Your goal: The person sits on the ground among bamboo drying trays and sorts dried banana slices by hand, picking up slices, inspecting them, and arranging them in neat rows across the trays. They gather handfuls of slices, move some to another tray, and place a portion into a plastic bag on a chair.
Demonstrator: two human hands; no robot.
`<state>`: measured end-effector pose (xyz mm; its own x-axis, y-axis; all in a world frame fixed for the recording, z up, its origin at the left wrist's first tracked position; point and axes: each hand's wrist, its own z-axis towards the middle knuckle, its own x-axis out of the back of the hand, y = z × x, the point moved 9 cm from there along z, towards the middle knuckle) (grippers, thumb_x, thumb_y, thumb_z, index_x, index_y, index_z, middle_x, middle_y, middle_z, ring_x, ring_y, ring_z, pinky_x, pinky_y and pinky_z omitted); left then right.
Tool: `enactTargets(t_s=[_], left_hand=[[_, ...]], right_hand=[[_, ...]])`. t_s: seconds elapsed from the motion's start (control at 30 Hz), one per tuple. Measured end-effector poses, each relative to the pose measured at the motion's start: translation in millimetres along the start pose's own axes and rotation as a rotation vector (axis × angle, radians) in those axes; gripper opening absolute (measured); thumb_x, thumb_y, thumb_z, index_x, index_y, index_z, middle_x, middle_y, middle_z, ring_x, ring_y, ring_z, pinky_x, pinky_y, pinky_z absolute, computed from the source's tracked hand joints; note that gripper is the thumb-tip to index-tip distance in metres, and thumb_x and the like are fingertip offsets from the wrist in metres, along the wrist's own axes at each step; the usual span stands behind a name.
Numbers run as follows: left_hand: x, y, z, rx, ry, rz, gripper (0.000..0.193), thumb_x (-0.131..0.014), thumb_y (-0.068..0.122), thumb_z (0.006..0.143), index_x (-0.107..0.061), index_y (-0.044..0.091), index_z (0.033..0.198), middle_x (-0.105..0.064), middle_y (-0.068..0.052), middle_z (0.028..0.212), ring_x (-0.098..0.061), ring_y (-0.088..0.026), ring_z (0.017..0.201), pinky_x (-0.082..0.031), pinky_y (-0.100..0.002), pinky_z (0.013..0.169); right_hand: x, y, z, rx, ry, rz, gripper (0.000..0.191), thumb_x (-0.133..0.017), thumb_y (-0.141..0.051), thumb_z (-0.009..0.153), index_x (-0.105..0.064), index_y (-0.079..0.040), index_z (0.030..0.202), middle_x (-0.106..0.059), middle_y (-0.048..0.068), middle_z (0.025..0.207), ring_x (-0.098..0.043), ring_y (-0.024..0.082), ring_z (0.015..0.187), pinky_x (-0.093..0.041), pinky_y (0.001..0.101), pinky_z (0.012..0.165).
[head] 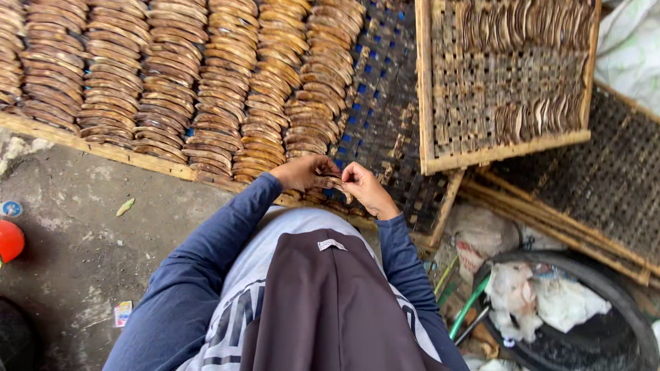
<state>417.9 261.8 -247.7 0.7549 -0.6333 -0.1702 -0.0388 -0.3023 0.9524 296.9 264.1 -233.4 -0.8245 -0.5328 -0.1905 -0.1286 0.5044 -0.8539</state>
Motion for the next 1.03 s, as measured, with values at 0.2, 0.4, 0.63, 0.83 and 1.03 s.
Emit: enactTargets(t_s=[0.2, 0.4, 0.63, 0.83, 1.03], left_hand=[[-29, -24, 12, 0.047, -0.002, 0.324, 0.042, -0.082, 0.018, 0.082, -0.064, 0.008, 0.118, -0.074, -0.008, 0.099, -0.070, -0.021, 0.089, -0.057, -0.036, 0.079], [-62, -3, 15, -0.176, 0.062, 0.799, 0.040, -0.082, 0.019, 0.078, -0.062, 0.009, 0.112, -0.068, -0.015, 0.099, -0.068, -0.038, 0.096, -0.056, -0.048, 0.081], [-66, -4, 15, -0.079, 0.045, 0.928, 0.040, -0.074, 0.016, 0.083, -0.058, 0.010, 0.119, -0.067, -0.017, 0.103, -0.070, -0.039, 0.092, -0.056, -0.049, 0.079], [-73, -2, 18, -0.075, 0.027, 1.026, 0.030, -0.062, 0.013, 0.095, -0.053, 0.008, 0.123, -0.069, -0.018, 0.098, -0.071, -0.039, 0.087, -0.057, -0.050, 0.073], [-73, 0, 24, -0.096, 0.023, 1.077, 0.039, -0.067, 0.013, 0.088, -0.046, 0.011, 0.121, -0.069, -0.021, 0.096, -0.071, -0.040, 0.086, -0.056, -0.050, 0.070]], right_hand=[[8, 21, -24, 0.017, 0.114, -0.251, 0.015, -0.064, 0.004, 0.087, -0.056, -0.004, 0.096, -0.053, -0.002, 0.086, -0.049, 0.007, 0.076, -0.044, 0.0254, 0.064], [15, 19, -40, 0.053, 0.249, -0.661, 0.021, -0.068, 0.001, 0.078, -0.056, -0.002, 0.094, -0.063, 0.010, 0.078, -0.064, 0.021, 0.073, -0.052, 0.0362, 0.068], [5, 6, -51, 0.194, 0.261, -0.936, 0.026, -0.066, 0.005, 0.074, -0.054, -0.001, 0.096, -0.063, 0.020, 0.091, -0.063, 0.042, 0.094, -0.050, 0.0479, 0.081], [4, -1, -62, 0.259, 0.320, -1.012, 0.032, -0.066, 0.007, 0.074, -0.056, 0.001, 0.105, -0.061, 0.020, 0.095, -0.062, 0.044, 0.097, -0.050, 0.0501, 0.081], [24, 18, -65, 0.198, 0.297, -0.834, 0.022, -0.073, -0.003, 0.085, -0.060, -0.004, 0.102, -0.067, 0.015, 0.097, -0.068, 0.034, 0.097, -0.054, 0.0430, 0.084]])
